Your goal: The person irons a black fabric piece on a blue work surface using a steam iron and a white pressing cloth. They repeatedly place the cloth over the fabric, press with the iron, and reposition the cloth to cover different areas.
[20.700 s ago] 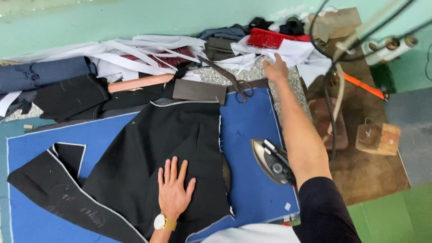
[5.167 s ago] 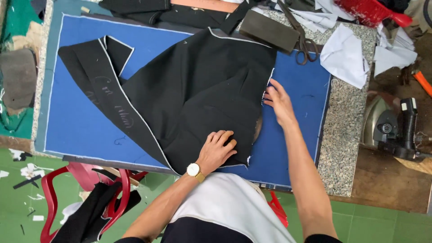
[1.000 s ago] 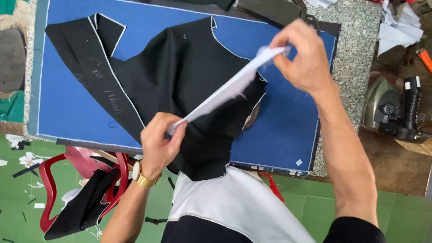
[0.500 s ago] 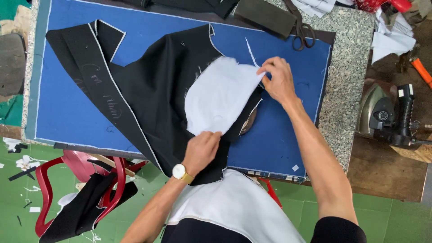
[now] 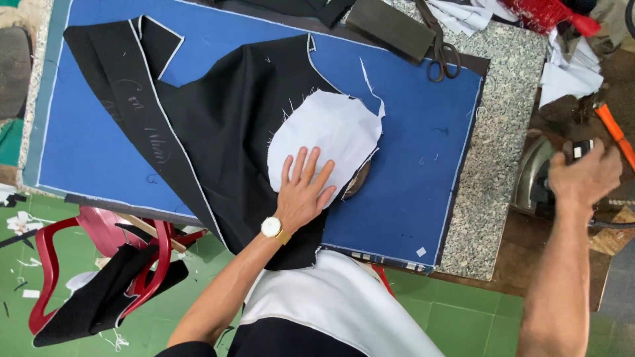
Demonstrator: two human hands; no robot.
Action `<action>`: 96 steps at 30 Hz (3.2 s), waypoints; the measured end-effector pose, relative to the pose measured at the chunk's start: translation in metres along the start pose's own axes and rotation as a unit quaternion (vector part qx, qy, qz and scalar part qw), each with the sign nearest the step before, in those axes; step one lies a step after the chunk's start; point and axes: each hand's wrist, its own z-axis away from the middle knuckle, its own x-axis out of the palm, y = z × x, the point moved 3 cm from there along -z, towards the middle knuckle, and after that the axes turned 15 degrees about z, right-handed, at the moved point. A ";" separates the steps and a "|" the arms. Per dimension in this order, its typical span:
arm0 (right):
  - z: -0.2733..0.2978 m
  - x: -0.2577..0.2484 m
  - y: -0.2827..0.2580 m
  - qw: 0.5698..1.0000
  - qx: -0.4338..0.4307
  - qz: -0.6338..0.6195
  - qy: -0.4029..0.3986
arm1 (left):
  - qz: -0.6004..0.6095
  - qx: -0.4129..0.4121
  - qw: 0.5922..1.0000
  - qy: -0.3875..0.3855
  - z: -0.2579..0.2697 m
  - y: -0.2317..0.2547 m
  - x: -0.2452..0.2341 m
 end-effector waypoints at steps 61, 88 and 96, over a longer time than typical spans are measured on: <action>0.108 -0.152 -0.398 0.912 -0.329 -0.140 -0.200 | 0.116 -0.201 0.973 0.018 0.052 -0.043 0.039; 0.211 -0.196 -0.337 0.893 -0.353 -0.170 -0.223 | 0.139 -0.189 0.972 0.025 0.053 -0.041 0.034; 0.179 -0.173 -0.397 0.914 -0.340 -0.141 -0.172 | 0.145 -0.189 0.971 -0.003 0.060 -0.045 0.020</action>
